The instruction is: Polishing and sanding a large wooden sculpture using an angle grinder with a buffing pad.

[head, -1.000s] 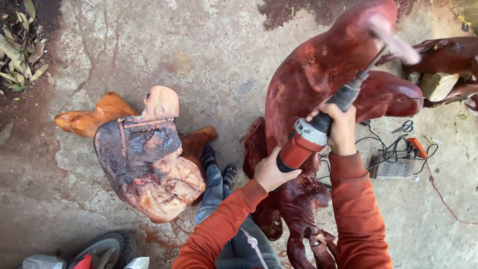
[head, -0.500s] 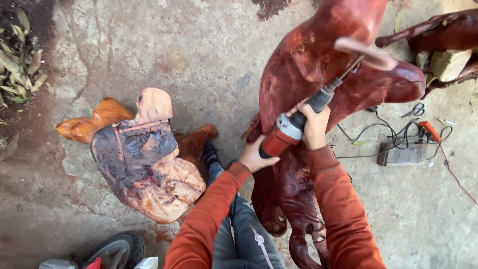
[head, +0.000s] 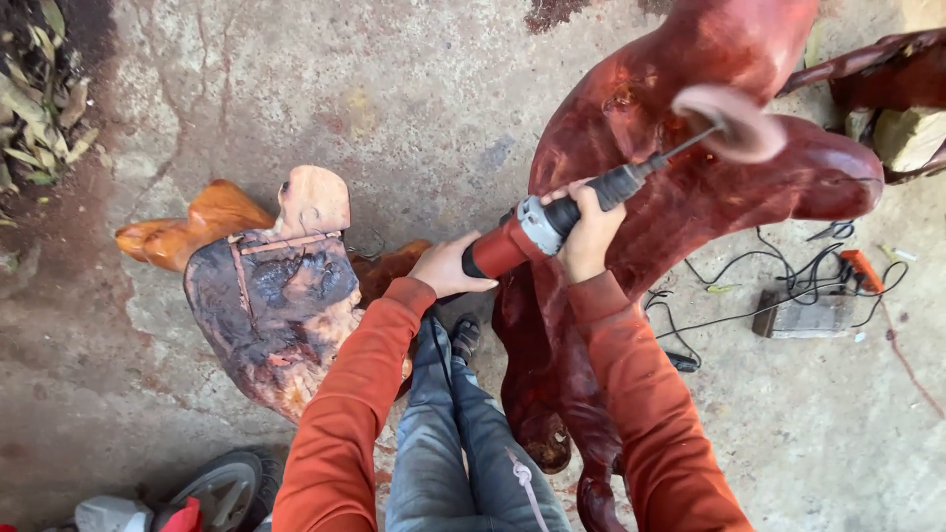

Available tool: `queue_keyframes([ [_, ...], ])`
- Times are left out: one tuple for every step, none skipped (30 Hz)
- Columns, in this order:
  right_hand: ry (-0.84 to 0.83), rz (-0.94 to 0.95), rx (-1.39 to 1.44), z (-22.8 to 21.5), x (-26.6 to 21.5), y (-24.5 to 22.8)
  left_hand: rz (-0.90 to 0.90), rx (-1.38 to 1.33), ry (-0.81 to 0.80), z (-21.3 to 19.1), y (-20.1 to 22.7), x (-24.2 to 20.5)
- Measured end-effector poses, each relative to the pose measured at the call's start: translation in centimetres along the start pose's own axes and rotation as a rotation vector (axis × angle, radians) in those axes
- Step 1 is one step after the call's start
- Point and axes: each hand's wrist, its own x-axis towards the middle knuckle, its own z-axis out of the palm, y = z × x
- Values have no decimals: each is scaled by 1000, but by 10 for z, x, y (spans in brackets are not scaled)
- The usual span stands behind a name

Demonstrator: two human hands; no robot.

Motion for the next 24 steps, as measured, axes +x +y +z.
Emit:
queue_keyframes([
  [-26, -42, -4, 2, 1, -7, 28, -14, -1, -2, 5, 3],
  [-30, -40, -14, 7, 2, -13, 27, -25, 0, 0, 5, 4],
  [-74, -72, -55, 11, 3, -20, 68, -105, 30, 4, 6, 6],
  [-116, -107, -93, 16, 4, -27, 110, -181, 59, 6, 8, 8],
  [-119, -106, -99, 18, 5, -32, 110, -188, 60, 21, 3, 13],
  [-159, -125, -144, 22, 6, -36, 138, -262, 95, 32, -2, 19],
  [-199, -145, -189, 26, 8, -42, 166, -336, 129, 44, -7, 24],
  [-196, -149, -188, 24, 6, -42, 170, -333, 126, 48, -8, 24],
  [-176, -126, -218, 22, 5, -42, 169, -349, 122, 53, -11, 24],
  [-160, -105, -250, 20, 5, -44, 170, -367, 120, 59, -11, 26],
  [-159, -112, -251, 14, 5, -42, 177, -367, 119, 60, -10, 25],
  [-141, -87, -255, 6, 3, -38, 174, -364, 115, 63, -12, 21],
  [-124, -63, -258, -1, 2, -32, 170, -362, 110, 67, -14, 18],
  [-121, -61, -254, -7, 1, -23, 167, -357, 109, 74, -20, 18],
  [-100, -19, -266, -12, 1, -14, 154, -357, 116, 81, -26, 18],
  [-76, 21, -277, -19, 0, -5, 142, -355, 120, 89, -33, 18],
  [-70, 23, -272, -21, 1, -1, 140, -349, 115, 88, -34, 18],
  [-47, 64, -268, -26, -1, 3, 119, -346, 88, 90, -34, 16],
  [-23, 105, -263, -30, -3, 7, 98, -342, 62, 91, -35, 13],
  [-17, 107, -264, -37, -4, 8, 95, -342, 55, 99, -37, 14],
  [18, 124, -275, -43, -5, 9, 62, -307, 34, 106, -40, 13],
  [45, 138, -283, -46, -4, 8, 32, -271, 21, 110, -41, 15],
  [43, 136, -282, -43, 1, 1, 33, -271, 24, 114, -37, 21],
  [25, 124, -291, -43, 3, -4, 48, -342, 43, 121, -34, 23],
])
